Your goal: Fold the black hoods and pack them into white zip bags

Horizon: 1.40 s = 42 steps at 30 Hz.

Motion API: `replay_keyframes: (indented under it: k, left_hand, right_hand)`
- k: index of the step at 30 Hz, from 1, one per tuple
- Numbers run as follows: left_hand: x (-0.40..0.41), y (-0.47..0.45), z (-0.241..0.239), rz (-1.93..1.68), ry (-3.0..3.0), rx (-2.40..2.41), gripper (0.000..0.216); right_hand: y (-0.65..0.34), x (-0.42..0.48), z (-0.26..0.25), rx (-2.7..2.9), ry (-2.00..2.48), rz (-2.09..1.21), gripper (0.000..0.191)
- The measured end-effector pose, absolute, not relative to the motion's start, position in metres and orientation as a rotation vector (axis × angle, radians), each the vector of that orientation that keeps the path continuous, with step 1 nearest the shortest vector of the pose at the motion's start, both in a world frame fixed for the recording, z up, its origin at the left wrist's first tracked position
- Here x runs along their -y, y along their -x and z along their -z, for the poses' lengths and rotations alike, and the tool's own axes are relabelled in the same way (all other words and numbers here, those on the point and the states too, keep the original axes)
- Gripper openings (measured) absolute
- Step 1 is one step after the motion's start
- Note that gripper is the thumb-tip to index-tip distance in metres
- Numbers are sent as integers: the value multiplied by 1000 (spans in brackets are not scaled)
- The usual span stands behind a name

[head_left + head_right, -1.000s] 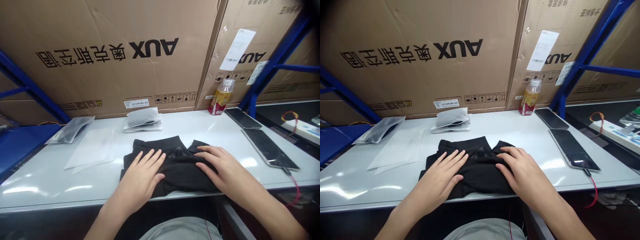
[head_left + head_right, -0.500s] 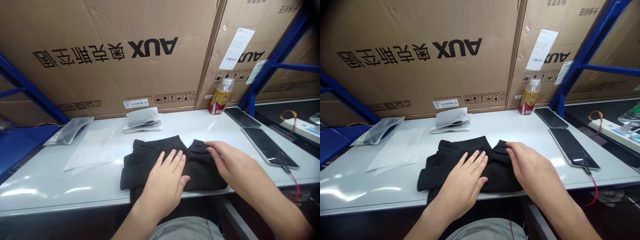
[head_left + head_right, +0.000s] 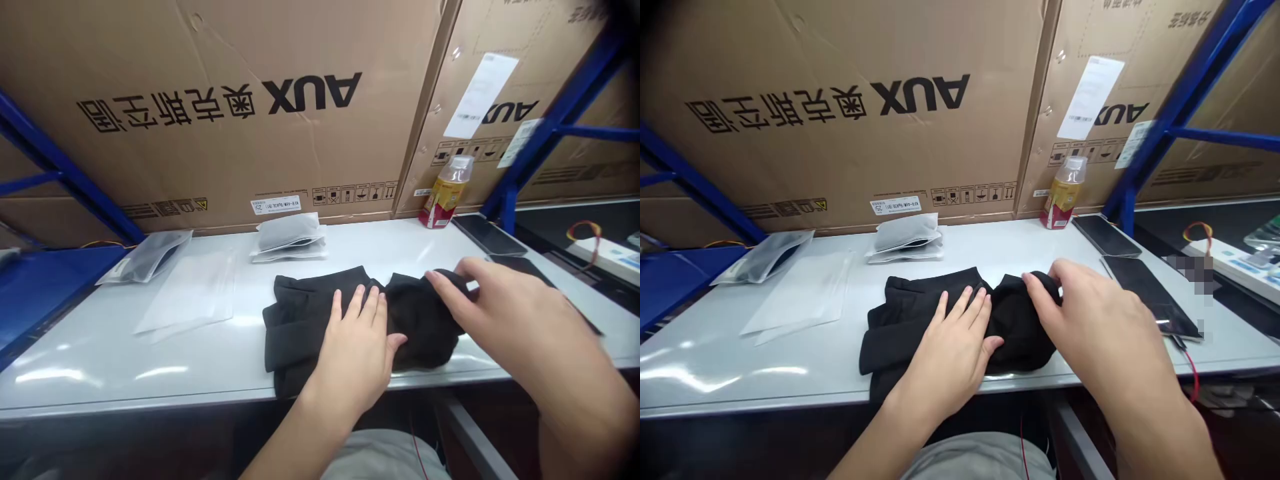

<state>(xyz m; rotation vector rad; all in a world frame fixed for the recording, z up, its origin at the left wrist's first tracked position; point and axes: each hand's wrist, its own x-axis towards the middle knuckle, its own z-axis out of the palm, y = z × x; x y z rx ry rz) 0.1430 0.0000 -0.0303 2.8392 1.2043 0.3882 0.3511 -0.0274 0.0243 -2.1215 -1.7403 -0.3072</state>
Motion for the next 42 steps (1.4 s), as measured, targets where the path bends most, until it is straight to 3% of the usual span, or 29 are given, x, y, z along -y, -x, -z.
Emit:
replay_keyframes:
  k: [3,5,10,13,18,22,26,30,37,40,42]
  left_hand:
    - [-5,-148,28,-359,-2791,-1199,56]
    - [-7,-139,25,-339,-2795,-1137,52]
    - [-5,-88,18,-324,-2811,-1116,53]
    - [-5,-64,17,-319,-2796,-1196,49]
    - [-8,-43,13,-323,-2790,-1088,39]
    - [-9,-23,4,-589,-2761,-1138,37]
    - [-6,-17,-2,-754,-2750,-1197,34]
    - [-6,-17,-2,-702,-2736,-1180,32]
    - [-6,-12,-3,-968,-2567,-1337,27]
    - [-2,-22,-12,-1303,-2290,-1540,27]
    - [2,-28,-21,-1450,-2163,-1602,28]
  right_hand:
    - [-329,27,-17,1885,1802,-80,41]
    - [-318,29,0,1938,1585,-161,47]
    - [-303,32,30,1608,1536,55,29]
    - [-293,30,31,1394,1495,234,33]
    - [-285,30,31,2218,1200,-116,49]
    - [-293,37,28,2136,1207,-345,44]
    - [-299,34,32,1620,1594,-144,29]
    - [-293,21,45,1679,1943,105,48]
    - [-260,12,16,1638,1803,31,22]
    - [-222,17,-3,1719,1679,193,28]
    - [-199,25,-11,1933,1539,39,33]
